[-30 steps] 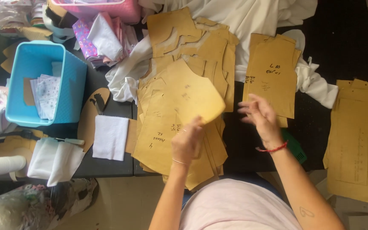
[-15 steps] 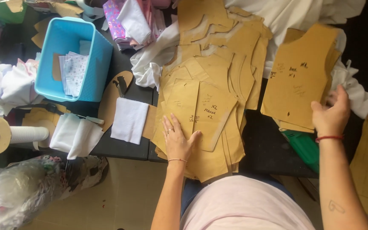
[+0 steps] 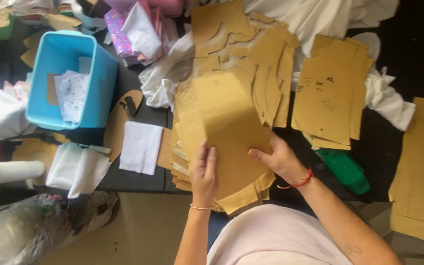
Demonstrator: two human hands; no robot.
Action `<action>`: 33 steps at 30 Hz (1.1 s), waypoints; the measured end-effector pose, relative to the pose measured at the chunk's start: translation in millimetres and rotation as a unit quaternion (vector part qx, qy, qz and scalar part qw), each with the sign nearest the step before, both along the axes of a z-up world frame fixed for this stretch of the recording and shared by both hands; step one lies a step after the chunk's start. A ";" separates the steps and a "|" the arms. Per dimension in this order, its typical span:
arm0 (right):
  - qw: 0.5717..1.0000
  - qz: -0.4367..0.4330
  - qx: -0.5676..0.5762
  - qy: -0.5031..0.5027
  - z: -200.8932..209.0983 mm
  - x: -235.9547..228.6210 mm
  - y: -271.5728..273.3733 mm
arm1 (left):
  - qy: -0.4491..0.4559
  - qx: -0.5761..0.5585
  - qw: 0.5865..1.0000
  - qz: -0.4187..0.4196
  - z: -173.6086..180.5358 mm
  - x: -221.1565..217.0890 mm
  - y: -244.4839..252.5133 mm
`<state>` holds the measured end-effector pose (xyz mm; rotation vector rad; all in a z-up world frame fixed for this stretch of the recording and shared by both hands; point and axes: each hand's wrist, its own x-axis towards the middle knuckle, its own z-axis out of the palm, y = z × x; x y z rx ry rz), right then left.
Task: The person reviews a handwritten notebook on a cluttered work table, then puts it aside to sort through a large stack of cardboard garment patterns. They pick up individual pattern pieces, check the markings, and organize them into separate piles.
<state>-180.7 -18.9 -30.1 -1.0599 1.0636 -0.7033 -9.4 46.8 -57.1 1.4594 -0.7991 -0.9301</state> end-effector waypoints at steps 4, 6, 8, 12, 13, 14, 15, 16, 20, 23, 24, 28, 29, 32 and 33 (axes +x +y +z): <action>0.960 -0.158 -0.186 0.138 -9.5 -49.1 -26.4 | -0.156 0.045 0.982 -0.095 0.8 -19.9 -19.8; 0.915 -0.216 -0.266 0.212 -24.3 -88.1 -42.8 | -0.266 0.053 0.957 -0.105 -7.7 -19.0 -21.8; 0.883 -0.208 -0.249 0.338 -25.8 -119.9 -56.8 | -0.373 0.251 0.889 -0.087 -17.0 -14.1 -18.5; 0.769 -0.169 -0.308 0.534 -58.7 -140.8 -48.8 | -0.321 0.248 0.911 -0.075 -23.1 -12.6 -24.5; 0.765 -0.184 -0.362 0.500 -44.0 -126.0 -42.5 | -0.313 0.221 0.918 -0.103 -27.0 -11.9 -26.4; 0.758 -0.199 -0.413 0.464 -30.2 -110.0 -33.6 | -0.305 0.195 0.923 -0.133 -30.7 -9.8 -26.3; 0.759 -0.198 -0.413 0.463 -25.4 -94.4 -25.9 | -0.305 0.196 0.923 -0.132 -23.3 -22.5 -28.9; 0.893 -0.197 -0.272 0.299 -20.8 -78.9 -16.2 | -0.158 0.149 0.967 -0.131 -15.9 -35.1 -30.0; 0.963 -0.189 -0.145 0.125 -11.3 -59.4 -5.6 | 0.025 0.045 0.983 -0.174 -12.3 -70.2 -21.5; 0.947 -0.200 -0.206 0.142 -5.0 -60.4 -19.6 | -0.091 0.012 0.964 -0.248 13.8 -66.0 -20.2; 0.949 -0.196 -0.204 0.140 -2.0 -70.9 -29.2 | -0.092 0.015 0.965 -0.244 8.2 -59.0 -16.8; 0.903 -0.198 -0.243 0.294 -25.8 -118.6 -61.9 | -0.446 0.133 0.871 -0.159 -17.4 -34.8 0.3; 0.871 -0.192 -0.230 0.389 -40.5 -130.9 -68.5 | -0.450 0.221 0.856 -0.129 -24.2 -28.8 5.8; 0.748 -0.180 -0.478 0.423 -16.9 -94.7 -47.1 | -0.402 0.247 0.879 -0.074 -27.9 -6.1 19.5; 0.749 -0.177 -0.480 0.421 -14.7 -73.0 -41.2 | -0.401 0.250 0.879 -0.070 -21.8 -3.6 17.9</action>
